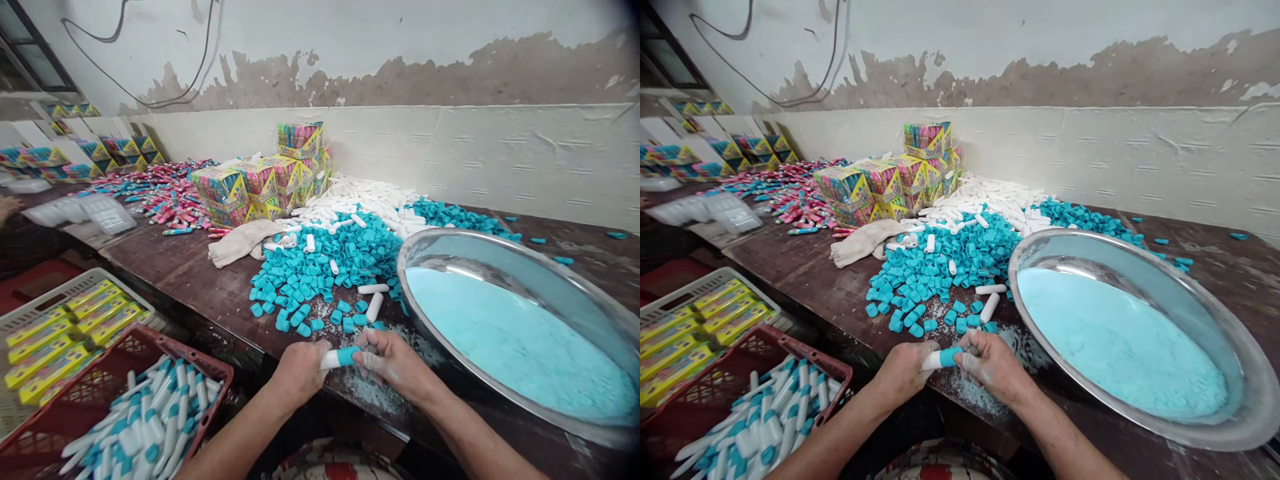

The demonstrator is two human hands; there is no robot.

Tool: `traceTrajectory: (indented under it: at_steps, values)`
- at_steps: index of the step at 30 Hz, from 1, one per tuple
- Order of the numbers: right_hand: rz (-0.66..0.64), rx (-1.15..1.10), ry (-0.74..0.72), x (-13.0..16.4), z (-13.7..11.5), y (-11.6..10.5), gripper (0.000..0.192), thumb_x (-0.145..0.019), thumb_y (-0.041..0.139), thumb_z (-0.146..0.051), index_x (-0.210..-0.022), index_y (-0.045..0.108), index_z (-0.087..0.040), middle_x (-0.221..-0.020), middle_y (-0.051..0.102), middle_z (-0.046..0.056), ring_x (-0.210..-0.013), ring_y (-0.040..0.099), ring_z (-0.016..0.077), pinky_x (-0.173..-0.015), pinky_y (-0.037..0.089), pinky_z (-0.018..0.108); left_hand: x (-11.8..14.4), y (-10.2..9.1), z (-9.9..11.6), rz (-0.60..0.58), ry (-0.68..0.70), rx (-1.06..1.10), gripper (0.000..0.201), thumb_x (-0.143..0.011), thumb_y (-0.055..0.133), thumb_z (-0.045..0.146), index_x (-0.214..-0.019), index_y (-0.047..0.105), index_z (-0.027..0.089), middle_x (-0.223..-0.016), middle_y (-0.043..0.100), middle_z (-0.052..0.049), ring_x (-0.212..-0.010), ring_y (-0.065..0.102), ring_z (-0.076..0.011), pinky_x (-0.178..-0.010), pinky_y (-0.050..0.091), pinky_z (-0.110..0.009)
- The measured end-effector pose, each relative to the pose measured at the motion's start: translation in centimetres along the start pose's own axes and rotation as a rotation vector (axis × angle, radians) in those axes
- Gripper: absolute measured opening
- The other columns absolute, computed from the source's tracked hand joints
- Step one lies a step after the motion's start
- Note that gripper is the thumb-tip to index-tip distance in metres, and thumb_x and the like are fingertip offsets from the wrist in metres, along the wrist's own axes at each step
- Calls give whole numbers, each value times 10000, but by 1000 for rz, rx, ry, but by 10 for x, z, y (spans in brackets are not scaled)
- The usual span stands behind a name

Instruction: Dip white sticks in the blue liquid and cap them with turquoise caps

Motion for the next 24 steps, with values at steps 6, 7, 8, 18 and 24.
traceTrajectory:
  at_steps: [6,7,8,18,24]
  values:
    - [-3,-170,51,-9,12,9,279,-627,634,-391,-609,449,-183,-401,470,-77,-299,292,41,-327,180,189,-4,2,9,-37,-23,-120,213,-765,402,134,-914,551,160,-828,653,-97,-776,620,-225,-689,445,-302]
    - [-15,-175,58,-11,12,12,286,-618,639,-392,-605,441,-186,-396,465,-80,-295,286,40,-326,173,189,-4,2,9,-35,-27,-122,218,-763,399,130,-917,552,155,-826,653,-102,-772,621,-230,-686,447,-308]
    - [-32,-171,66,-13,11,16,292,-612,642,-393,-602,433,-189,-391,456,-84,-291,281,39,-325,166,189,-2,2,8,-33,-33,-122,220,-756,402,125,-913,552,152,-822,654,-106,-769,621,-235,-681,448,-312]
    - [-92,5,64,-11,7,31,293,-631,625,-400,-792,491,-194,-547,398,-73,-436,332,60,-409,262,191,122,-15,-146,42,-585,-29,195,-817,396,309,-914,544,228,-813,674,-54,-784,625,-215,-651,417,-262]
    - [116,314,-21,-14,18,-31,223,-716,523,-418,-762,523,-200,-562,461,-29,-462,414,116,-444,346,245,166,-23,-228,11,-753,-240,392,-738,504,338,-1082,513,150,-1042,597,-136,-1000,540,-303,-776,425,-390]
Point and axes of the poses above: each hand's wrist, its own x-axis away from the middle knuckle, its own y-axis out of the palm, z = x × y, the point moved 7 cm from there along -x, towards the middle knuckle
